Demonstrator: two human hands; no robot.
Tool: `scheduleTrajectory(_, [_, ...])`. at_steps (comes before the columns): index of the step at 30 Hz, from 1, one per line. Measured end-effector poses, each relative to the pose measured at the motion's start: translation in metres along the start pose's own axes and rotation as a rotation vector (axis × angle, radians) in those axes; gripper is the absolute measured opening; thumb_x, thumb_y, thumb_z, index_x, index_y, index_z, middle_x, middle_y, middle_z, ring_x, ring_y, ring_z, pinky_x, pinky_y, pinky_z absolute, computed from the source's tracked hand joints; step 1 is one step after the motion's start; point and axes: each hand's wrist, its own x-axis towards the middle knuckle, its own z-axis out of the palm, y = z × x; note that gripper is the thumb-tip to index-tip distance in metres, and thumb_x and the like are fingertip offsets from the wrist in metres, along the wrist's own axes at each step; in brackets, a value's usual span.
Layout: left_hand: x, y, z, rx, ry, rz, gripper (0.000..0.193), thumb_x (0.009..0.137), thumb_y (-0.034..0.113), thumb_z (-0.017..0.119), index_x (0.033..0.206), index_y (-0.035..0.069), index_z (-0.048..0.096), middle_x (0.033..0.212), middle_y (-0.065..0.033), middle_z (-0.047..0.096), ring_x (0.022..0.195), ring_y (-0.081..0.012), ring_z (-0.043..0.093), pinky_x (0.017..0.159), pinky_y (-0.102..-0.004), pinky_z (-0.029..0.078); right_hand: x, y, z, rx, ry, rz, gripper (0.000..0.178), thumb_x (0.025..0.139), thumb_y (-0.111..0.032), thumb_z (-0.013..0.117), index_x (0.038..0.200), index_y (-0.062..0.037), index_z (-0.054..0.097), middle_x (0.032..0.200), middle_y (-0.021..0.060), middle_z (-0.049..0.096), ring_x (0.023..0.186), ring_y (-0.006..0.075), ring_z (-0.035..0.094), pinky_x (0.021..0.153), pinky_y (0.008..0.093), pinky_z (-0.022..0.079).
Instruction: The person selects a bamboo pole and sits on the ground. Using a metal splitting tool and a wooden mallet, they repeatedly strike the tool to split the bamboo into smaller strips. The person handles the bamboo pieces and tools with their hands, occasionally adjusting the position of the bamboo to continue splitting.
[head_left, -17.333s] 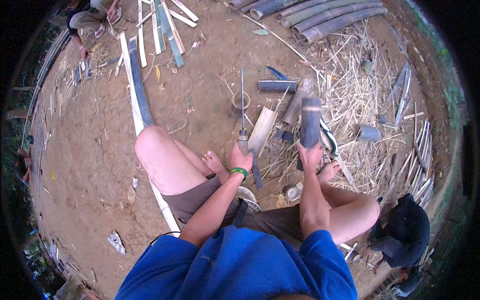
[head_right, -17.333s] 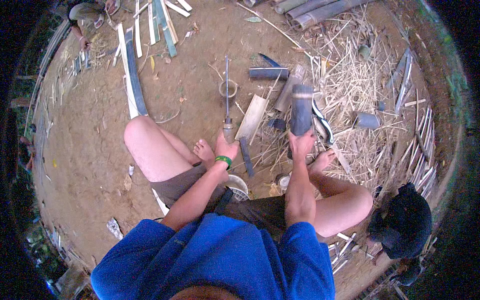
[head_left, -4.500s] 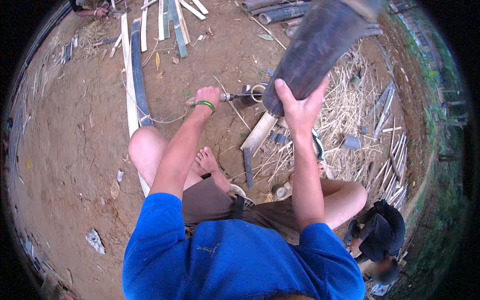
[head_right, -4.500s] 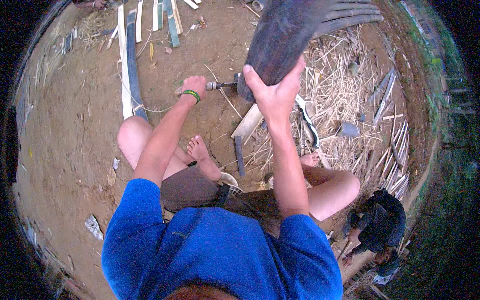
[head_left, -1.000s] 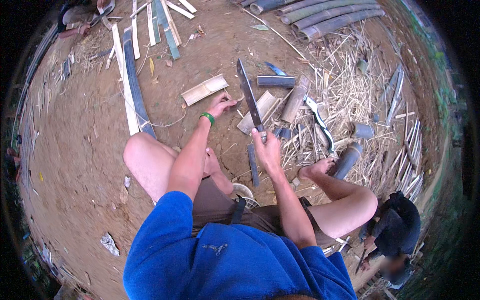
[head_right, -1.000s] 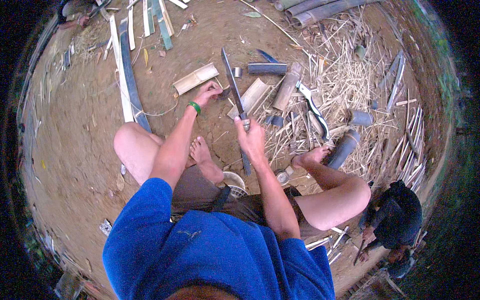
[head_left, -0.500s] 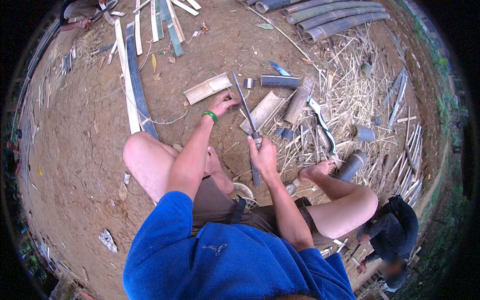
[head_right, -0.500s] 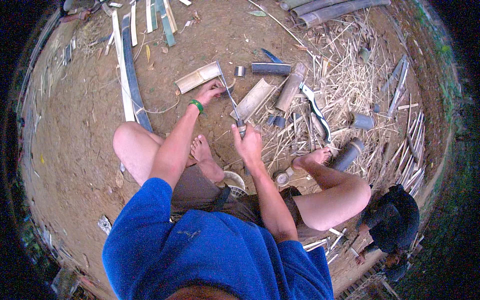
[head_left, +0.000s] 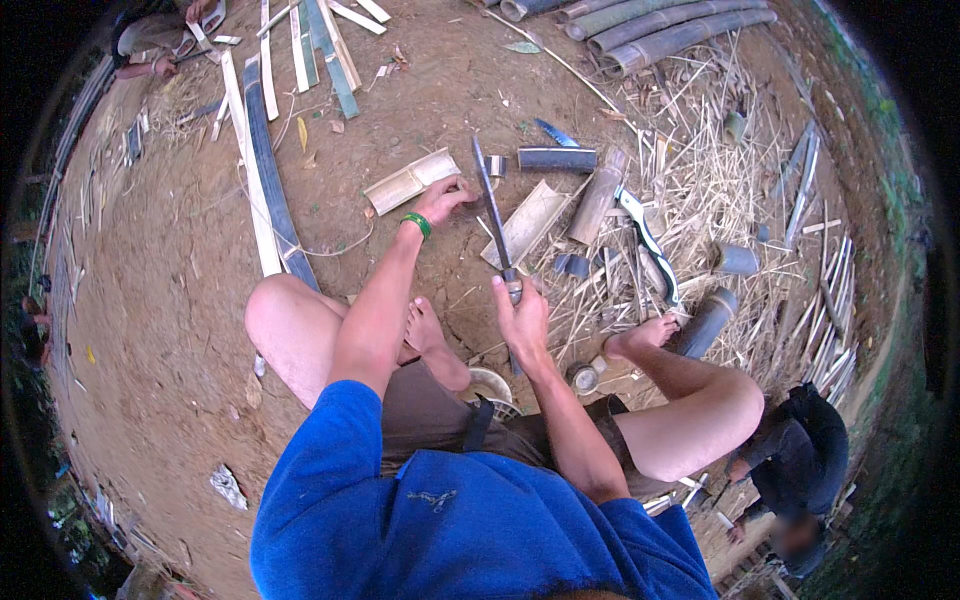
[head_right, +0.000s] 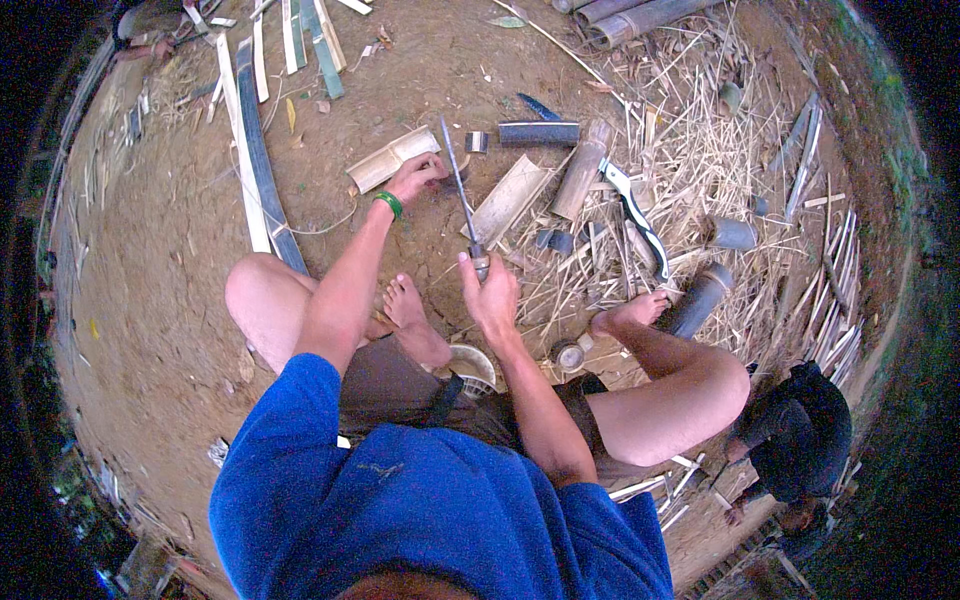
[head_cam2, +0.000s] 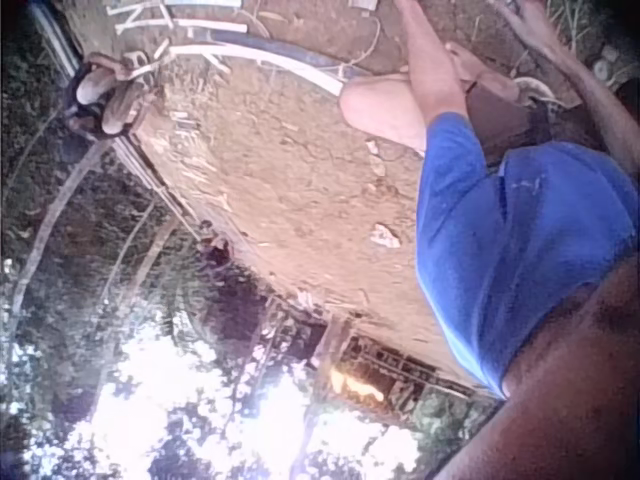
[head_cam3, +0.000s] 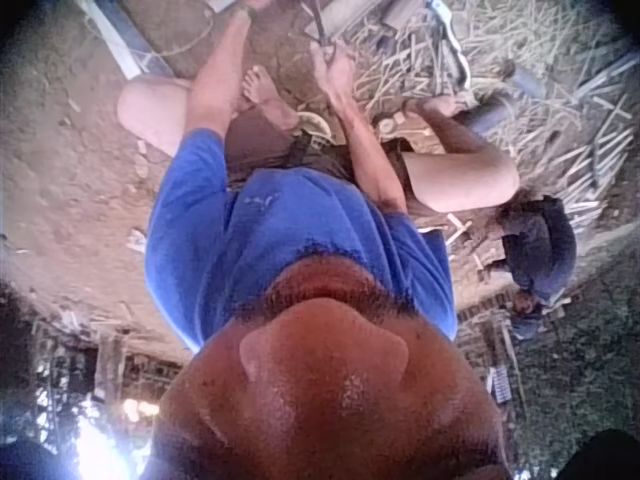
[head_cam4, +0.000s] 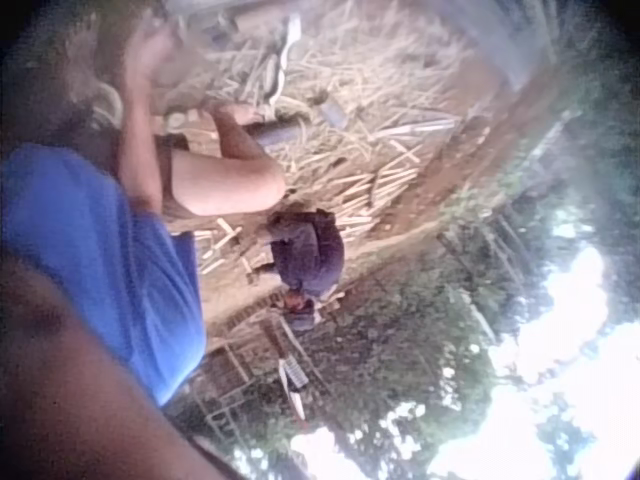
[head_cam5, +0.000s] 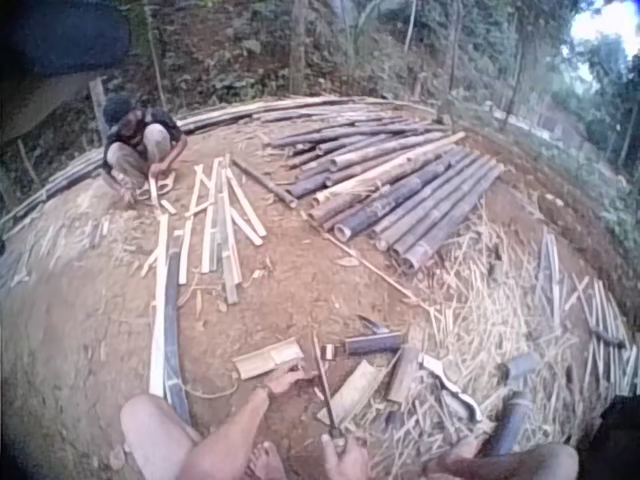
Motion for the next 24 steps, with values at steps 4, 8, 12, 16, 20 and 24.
scheduleTrajectory(4, [0.015,0.016,-0.002,0.117,-0.074,0.018,0.021,0.084,0.029,0.069,0.09,0.011,0.06,0.086,0.0012,0.059,0.078,-0.0102,0.053,0.07,-0.0264,0.043,0.001,-0.007,-0.004,0.201,0.037,0.062,0.049,0.09,-0.042,0.061,0.096,0.0063,0.062,0.063,0.0201,0.06,0.061,0.0381,0.063,0.061,0.0469,0.047])
scheduleTrajectory(8, [0.023,0.015,0.004,0.108,-0.11,0.003,0.023,0.082,0.032,0.072,0.088,0.012,0.06,0.082,0.0016,0.059,0.076,-0.0095,0.052,0.067,-0.0265,0.042,0.013,0.003,-0.002,0.178,0.063,0.033,0.053,0.09,-0.044,0.061,0.105,0.0071,0.062,0.063,0.0202,0.06,0.061,0.036,0.063,0.061,0.0463,0.047])
scheduleTrajectory(12, [0.027,0.011,0.012,0.185,-0.105,-0.025,0.027,0.078,0.035,0.075,0.084,0.013,0.061,0.076,0.0011,0.059,0.071,-0.0095,0.052,0.063,-0.0261,0.04,0.014,0.002,-0.006,0.084,0.014,0.073,0.056,0.09,-0.046,0.06,0.107,0.0077,0.061,0.065,0.022,0.061,0.065,0.0376,0.064,0.063,0.0464,0.047])
scheduleTrajectory(16, [0.025,0.019,0.019,0.139,-0.116,-0.058,0.024,0.08,0.032,0.075,0.085,0.013,0.061,0.078,0.0016,0.059,0.072,-0.0097,0.053,0.064,-0.0266,0.041,0.016,0.003,-0.005,0.08,0.04,0.063,0.057,0.09,-0.046,0.059,0.107,0.0078,0.061,0.068,0.0247,0.062,0.068,0.0404,0.064,0.065,0.0476,0.048])
scheduleTrajectory(20, [0.024,0.02,0.02,0.215,-0.089,0.018,0.022,0.082,0.029,0.074,0.087,0.012,0.061,0.079,0.0023,0.059,0.073,-0.0093,0.053,0.064,-0.0265,0.041,0.018,0.001,-0.005,0.108,0.054,0.084,0.055,0.09,-0.046,0.059,0.104,0.0066,0.062,0.07,0.0263,0.063,0.07,0.0427,0.065,0.067,0.0488,0.048])
scheduleTrajectory(24, [0.022,0.025,0.021,0.224,-0.103,0.01,0.02,0.083,0.028,0.072,0.089,0.011,0.062,0.08,0.0021,0.06,0.075,-0.0093,0.053,0.067,-0.0265,0.041,0.02,0.005,-0.007,0.082,0.041,0.113,0.052,0.09,-0.045,0.06,0.099,0.0061,0.063,0.069,0.0233,0.062,0.068,0.0381,0.063,0.065,0.047,0.048])
